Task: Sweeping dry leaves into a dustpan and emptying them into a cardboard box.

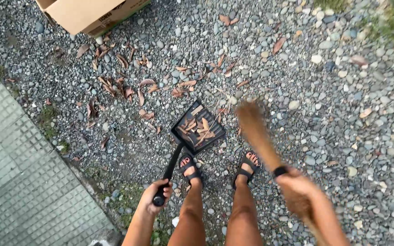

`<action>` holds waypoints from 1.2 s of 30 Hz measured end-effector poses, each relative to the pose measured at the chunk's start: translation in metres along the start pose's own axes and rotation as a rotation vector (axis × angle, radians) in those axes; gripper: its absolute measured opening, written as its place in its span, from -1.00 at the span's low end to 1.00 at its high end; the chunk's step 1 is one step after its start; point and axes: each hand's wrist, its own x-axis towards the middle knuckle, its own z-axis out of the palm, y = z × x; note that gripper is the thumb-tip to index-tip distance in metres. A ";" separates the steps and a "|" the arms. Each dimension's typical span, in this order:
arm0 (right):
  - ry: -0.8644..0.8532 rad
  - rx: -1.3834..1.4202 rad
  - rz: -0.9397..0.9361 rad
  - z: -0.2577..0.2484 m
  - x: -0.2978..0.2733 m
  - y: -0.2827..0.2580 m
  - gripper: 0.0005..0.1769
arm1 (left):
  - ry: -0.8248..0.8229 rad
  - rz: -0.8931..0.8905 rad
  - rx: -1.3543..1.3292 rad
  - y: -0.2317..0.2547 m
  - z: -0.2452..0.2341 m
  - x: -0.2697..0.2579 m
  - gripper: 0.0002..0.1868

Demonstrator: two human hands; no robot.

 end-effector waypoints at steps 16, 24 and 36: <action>-0.292 -0.455 -0.043 -0.022 -0.197 0.027 0.10 | -0.066 -0.033 -0.057 0.008 -0.025 -0.011 -0.75; -0.376 -0.237 0.056 -0.050 -0.187 0.059 0.15 | -0.208 -0.155 -0.363 0.026 -0.032 -0.029 -0.71; -0.283 -0.120 0.004 -0.113 -0.177 0.046 0.08 | -0.184 -0.025 -0.144 0.035 0.010 -0.016 -0.78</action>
